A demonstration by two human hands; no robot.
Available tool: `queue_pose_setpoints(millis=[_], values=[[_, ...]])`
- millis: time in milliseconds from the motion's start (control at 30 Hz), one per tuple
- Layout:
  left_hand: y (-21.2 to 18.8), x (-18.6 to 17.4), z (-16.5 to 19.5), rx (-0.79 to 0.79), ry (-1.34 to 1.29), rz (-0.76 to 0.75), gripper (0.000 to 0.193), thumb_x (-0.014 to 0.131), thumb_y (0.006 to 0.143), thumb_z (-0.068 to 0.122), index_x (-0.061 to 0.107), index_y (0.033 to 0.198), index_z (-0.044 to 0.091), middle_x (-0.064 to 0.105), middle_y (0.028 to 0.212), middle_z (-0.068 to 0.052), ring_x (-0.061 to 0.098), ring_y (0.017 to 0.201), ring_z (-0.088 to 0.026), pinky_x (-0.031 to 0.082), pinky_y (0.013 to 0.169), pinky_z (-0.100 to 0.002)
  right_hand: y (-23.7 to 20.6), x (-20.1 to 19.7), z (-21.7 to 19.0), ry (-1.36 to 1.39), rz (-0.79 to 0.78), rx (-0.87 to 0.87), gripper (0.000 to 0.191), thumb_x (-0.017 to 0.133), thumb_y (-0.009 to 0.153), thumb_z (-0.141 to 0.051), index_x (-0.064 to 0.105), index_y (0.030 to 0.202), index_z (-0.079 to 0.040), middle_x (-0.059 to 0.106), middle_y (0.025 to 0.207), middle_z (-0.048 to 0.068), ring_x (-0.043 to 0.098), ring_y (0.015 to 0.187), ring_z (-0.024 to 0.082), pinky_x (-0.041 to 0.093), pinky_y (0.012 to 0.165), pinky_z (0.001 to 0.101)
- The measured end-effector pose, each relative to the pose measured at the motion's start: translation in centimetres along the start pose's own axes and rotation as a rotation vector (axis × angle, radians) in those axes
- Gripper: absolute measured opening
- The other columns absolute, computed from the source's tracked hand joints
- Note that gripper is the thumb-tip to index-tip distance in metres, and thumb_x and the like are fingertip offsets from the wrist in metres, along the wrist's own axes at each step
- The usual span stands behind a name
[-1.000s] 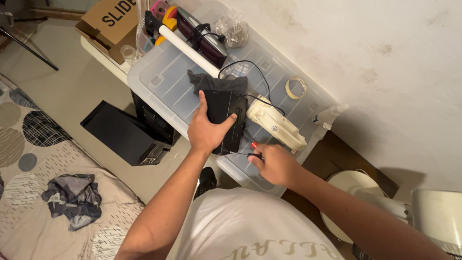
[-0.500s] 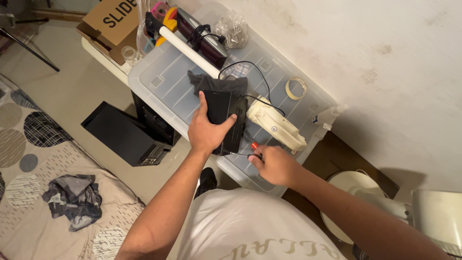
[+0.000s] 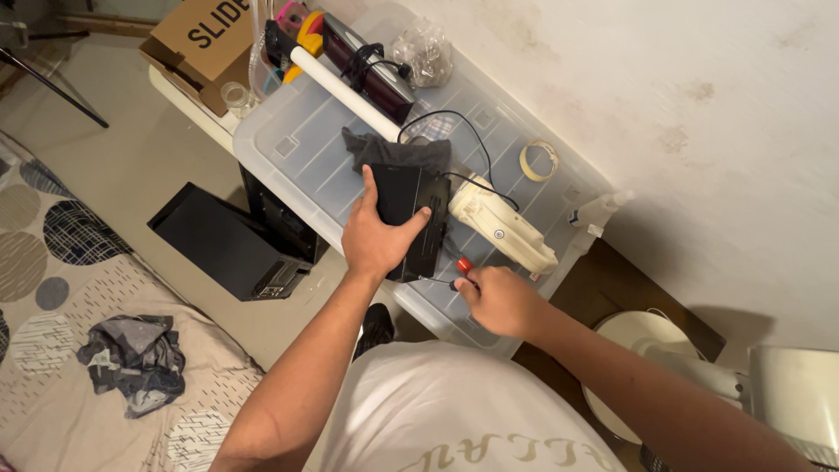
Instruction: The person sits at a table and uses a screwdriver to unscrew and re-tighten screws on the black casing of a handheld vacuum cleaner, rotating the device to reach different sides while working on the screws.
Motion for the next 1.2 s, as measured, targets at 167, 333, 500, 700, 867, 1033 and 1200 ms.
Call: queue_pose_setpoints(millis=[167, 333, 500, 700, 867, 1033, 1200], values=[[0.1, 0.2, -0.3, -0.026, -0.011, -0.020, 0.118, 0.085, 0.068, 0.054, 0.027, 0.162, 0.014, 0.068, 0.122, -0.017, 0.068, 0.112, -0.034, 0.054, 0.093, -0.043, -0.7, -1.3, -1.5, 0.085, 0.132, -0.206, 0.025, 0.068, 0.086, -0.022, 0.068, 0.096, 0.001, 0.071, 0.080, 0.022, 0.069, 0.071, 0.041, 0.052, 0.064, 0.0479], [-0.2, 0.1, -0.1, 0.022, -0.025, 0.018, 0.117, 0.086, 0.068, 0.053, 0.028, 0.162, 0.013, 0.067, 0.123, -0.018, 0.067, 0.112, -0.034, 0.054, 0.094, -0.043, -0.4, 0.2, 0.6, 0.039, 0.023, 0.035, 0.027, 0.065, 0.095, -0.029, 0.067, 0.099, -0.002, 0.071, 0.076, 0.022, 0.070, 0.075, 0.041, 0.054, 0.071, 0.0484], [-0.1, 0.2, -0.2, -0.005, -0.008, 0.000, 0.118, 0.086, 0.068, 0.053, 0.028, 0.162, 0.013, 0.067, 0.122, -0.018, 0.067, 0.111, -0.034, 0.054, 0.093, -0.043, -0.3, 0.3, -0.2, -0.032, 0.046, -0.085, 0.028, 0.063, 0.101, -0.028, 0.071, 0.092, -0.003, 0.071, 0.081, 0.022, 0.068, 0.081, 0.044, 0.053, 0.074, 0.0504], [-0.3, 0.2, -0.2, 0.002, -0.021, 0.009, 0.117, 0.086, 0.068, 0.053, 0.028, 0.161, 0.013, 0.067, 0.124, -0.018, 0.067, 0.112, -0.034, 0.054, 0.094, -0.043, -0.8, 0.1, 0.5, 0.105, 0.080, 0.028, 0.028, 0.069, 0.088, -0.027, 0.064, 0.104, -0.004, 0.071, 0.079, 0.022, 0.070, 0.078, 0.043, 0.054, 0.073, 0.0491], [-0.3, 0.2, -0.3, 0.007, -0.018, 0.008, 0.118, 0.086, 0.068, 0.053, 0.027, 0.162, 0.013, 0.067, 0.124, -0.018, 0.067, 0.112, -0.035, 0.053, 0.094, -0.044, -0.5, 0.4, -0.1, 0.010, 0.042, -0.036, 0.028, 0.066, 0.098, -0.028, 0.071, 0.095, -0.001, 0.072, 0.082, 0.023, 0.070, 0.082, 0.043, 0.054, 0.076, 0.0487], [-0.3, 0.5, -0.3, -0.003, -0.018, -0.002, 0.118, 0.086, 0.068, 0.053, 0.027, 0.162, 0.013, 0.067, 0.125, -0.018, 0.067, 0.113, -0.035, 0.053, 0.095, -0.044, -1.2, -0.6, -0.9, 0.101, 0.169, -0.147, 0.028, 0.068, 0.085, -0.024, 0.068, 0.097, 0.001, 0.071, 0.082, 0.023, 0.070, 0.076, 0.043, 0.054, 0.069, 0.0487], [-0.3, 0.3, -0.2, -0.001, -0.012, 0.006, 0.118, 0.086, 0.067, 0.053, 0.028, 0.162, 0.013, 0.067, 0.125, -0.018, 0.067, 0.113, -0.035, 0.053, 0.095, -0.043, -0.6, 0.6, 0.3, -0.039, 0.028, 0.040, 0.035, 0.061, 0.103, -0.030, 0.074, 0.092, 0.001, 0.070, 0.079, 0.024, 0.069, 0.081, 0.043, 0.053, 0.077, 0.0484]])
Point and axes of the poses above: each hand's wrist, its own y-axis towards the middle knuckle, its own x-axis out of the palm, z = x × y, the point moved 8 cm from there along y, towards the middle knuckle
